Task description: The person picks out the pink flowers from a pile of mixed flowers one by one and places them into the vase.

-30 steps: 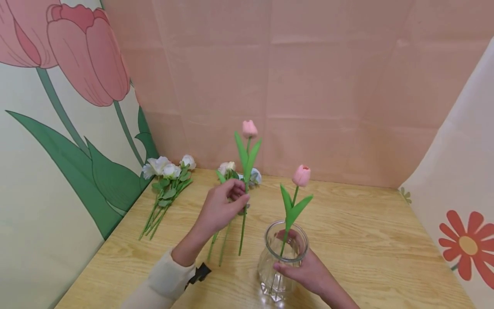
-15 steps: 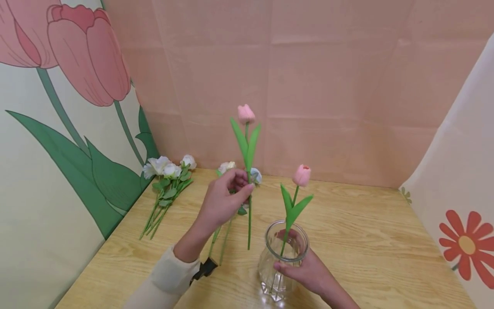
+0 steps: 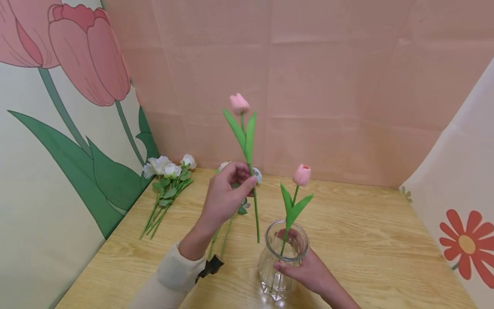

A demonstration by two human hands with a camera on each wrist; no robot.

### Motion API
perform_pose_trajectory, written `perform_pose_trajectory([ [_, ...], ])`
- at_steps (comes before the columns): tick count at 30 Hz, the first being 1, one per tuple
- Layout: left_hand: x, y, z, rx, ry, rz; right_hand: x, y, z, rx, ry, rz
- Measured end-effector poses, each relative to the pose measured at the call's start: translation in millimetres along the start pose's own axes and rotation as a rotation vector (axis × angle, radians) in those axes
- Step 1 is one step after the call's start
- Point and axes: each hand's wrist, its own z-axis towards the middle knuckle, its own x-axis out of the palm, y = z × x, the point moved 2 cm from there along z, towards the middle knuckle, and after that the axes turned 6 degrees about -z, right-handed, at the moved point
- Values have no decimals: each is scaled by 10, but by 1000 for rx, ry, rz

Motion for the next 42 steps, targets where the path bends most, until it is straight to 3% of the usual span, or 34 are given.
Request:
perform_pose_trajectory([
  [10,95,-30,33,44,-29,-41,-4,11,1,11,10,-12],
  [22,173,-7,49,45,-33,-59,-5,-30,13,31,15,13],
  [31,233,40,2,36,17,-30,-13,-20,15,21,14,-38],
  [42,314,114,-74,78,68,9,-11,-41,13,35,19,12],
])
